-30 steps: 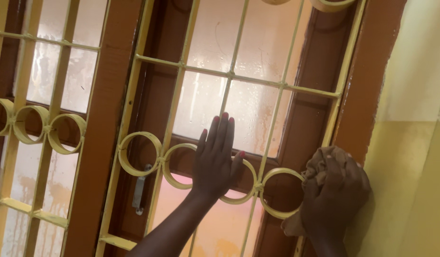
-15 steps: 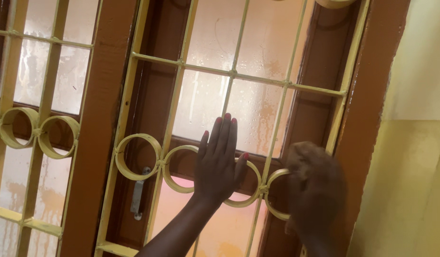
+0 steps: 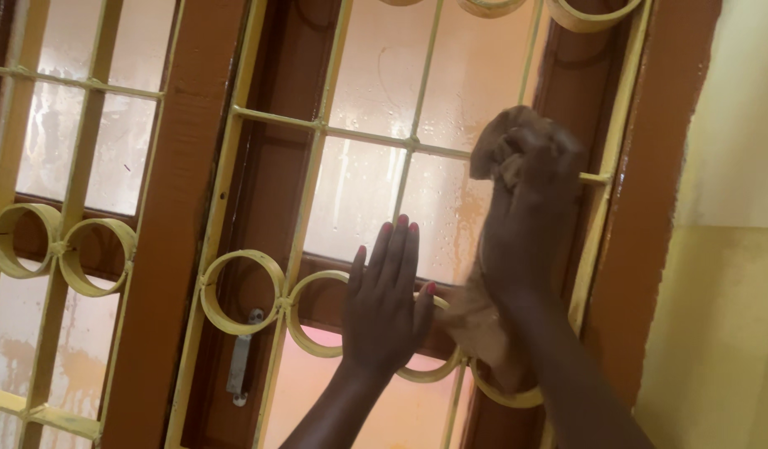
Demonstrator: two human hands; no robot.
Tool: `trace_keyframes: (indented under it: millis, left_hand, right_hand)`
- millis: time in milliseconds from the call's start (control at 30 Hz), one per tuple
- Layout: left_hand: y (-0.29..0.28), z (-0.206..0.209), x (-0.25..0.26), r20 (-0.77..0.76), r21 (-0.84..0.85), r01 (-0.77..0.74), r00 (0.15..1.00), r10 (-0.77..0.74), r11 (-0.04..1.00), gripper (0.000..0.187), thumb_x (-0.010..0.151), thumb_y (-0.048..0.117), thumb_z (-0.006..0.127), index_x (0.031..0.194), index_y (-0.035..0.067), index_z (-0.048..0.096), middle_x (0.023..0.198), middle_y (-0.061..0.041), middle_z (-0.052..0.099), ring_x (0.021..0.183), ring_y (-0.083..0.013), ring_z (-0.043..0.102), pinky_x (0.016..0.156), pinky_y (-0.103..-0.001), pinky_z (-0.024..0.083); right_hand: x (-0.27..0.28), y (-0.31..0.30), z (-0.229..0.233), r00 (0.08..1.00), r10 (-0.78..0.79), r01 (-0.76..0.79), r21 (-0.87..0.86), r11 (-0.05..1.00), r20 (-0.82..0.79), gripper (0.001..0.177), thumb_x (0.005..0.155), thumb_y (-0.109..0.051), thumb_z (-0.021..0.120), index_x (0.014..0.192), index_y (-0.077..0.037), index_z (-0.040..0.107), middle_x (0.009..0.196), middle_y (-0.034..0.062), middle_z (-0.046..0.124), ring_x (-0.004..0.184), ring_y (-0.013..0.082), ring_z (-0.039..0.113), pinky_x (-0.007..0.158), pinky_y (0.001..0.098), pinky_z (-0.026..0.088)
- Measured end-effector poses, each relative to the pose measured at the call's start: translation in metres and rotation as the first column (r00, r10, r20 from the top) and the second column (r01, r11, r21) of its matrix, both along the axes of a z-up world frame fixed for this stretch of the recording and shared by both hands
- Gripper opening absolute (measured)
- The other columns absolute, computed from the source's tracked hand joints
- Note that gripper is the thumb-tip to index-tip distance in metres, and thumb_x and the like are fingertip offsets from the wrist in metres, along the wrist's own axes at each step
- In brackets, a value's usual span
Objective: The person wipes a window with a cloth, moving the cloth across the glass and along the yellow metal security bars. The person uses one hand to hold the cloth and the other to steady the frame while cleaning.
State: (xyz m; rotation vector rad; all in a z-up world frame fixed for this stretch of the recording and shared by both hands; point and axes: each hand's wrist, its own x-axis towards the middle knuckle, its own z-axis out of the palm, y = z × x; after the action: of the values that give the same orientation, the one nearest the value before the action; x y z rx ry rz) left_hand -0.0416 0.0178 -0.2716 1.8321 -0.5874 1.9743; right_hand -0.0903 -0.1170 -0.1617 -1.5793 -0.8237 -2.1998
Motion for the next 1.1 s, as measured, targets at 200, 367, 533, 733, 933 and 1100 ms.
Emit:
trace_keyframes:
  millis: [200,367,533,733,933,1100]
  left_hand:
    - [0.001,0.0,0.001,-0.007,-0.002,0.016,1.0,-0.016,1.0,0.067,0.099,0.028,0.049,0.159,0.004,0.032,0.166,-0.013,0.035,0.155,-0.0297,0.03,0.123,-0.052,0.021]
    - [0.0,-0.002,-0.001,-0.016,-0.008,0.028,0.999,-0.028,1.0,0.066,0.1,0.026,0.05,0.16,0.005,0.032,0.167,-0.012,0.035,0.156,-0.0292,0.03,0.124,-0.051,0.02]
    - [0.001,-0.002,0.0,-0.004,-0.006,0.009,1.0,-0.009,1.0,0.065,0.101,0.027,0.047,0.16,0.005,0.032,0.167,-0.012,0.034,0.155,-0.0291,0.03,0.124,-0.05,0.019]
    - [0.0,-0.003,-0.001,0.004,-0.04,-0.01,1.0,0.01,0.999,0.06,0.102,0.025,0.04,0.159,0.007,0.036,0.166,-0.011,0.037,0.155,-0.0287,0.031,0.125,-0.05,0.021]
    - [0.001,-0.003,-0.003,-0.016,-0.09,0.031,0.999,-0.033,0.995,0.059,0.103,0.022,0.039,0.159,0.007,0.037,0.167,-0.012,0.037,0.156,-0.03,0.03,0.125,-0.052,0.02]
    - [0.002,-0.003,0.001,-0.043,-0.131,0.015,0.999,-0.021,0.991,0.06,0.1,0.022,0.039,0.158,0.007,0.037,0.165,-0.013,0.037,0.156,-0.0304,0.029,0.125,-0.053,0.02]
  right_hand:
    - [0.035,0.018,-0.038,0.925,-0.38,0.381,0.05,0.923,-0.024,0.043,0.096,-0.001,0.056,0.136,-0.015,0.058,0.156,0.0083,0.041,0.14,0.0416,0.046,0.103,0.0475,0.055]
    - [0.025,0.016,-0.058,0.925,-0.321,0.336,0.043,0.941,-0.204,0.047,0.091,-0.001,0.061,0.135,-0.016,0.058,0.156,0.0103,0.039,0.13,0.0414,0.05,0.087,0.0494,0.058]
    - [0.024,0.014,-0.067,0.935,-0.305,0.317,0.036,0.948,-0.182,0.049,0.089,-0.003,0.061,0.136,-0.016,0.057,0.155,0.0105,0.042,0.131,0.0391,0.052,0.091,0.0494,0.057]
    - [0.02,0.009,-0.096,0.919,-0.374,0.369,-0.061,0.927,-0.127,0.045,0.093,-0.009,0.065,0.137,-0.01,0.055,0.149,0.01,0.046,0.132,0.0351,0.054,0.095,0.0498,0.055]
    - [0.002,0.007,-0.108,0.875,-0.405,0.38,-0.141,0.914,-0.264,0.042,0.083,-0.007,0.066,0.124,-0.015,0.063,0.144,0.0102,0.052,0.13,0.0392,0.052,0.091,0.0432,0.056]
    - [0.003,0.009,-0.084,0.952,-0.276,0.266,-0.09,0.96,-0.131,0.039,0.092,-0.01,0.065,0.131,-0.01,0.062,0.144,0.0142,0.051,0.131,0.0367,0.053,0.105,0.0482,0.051]
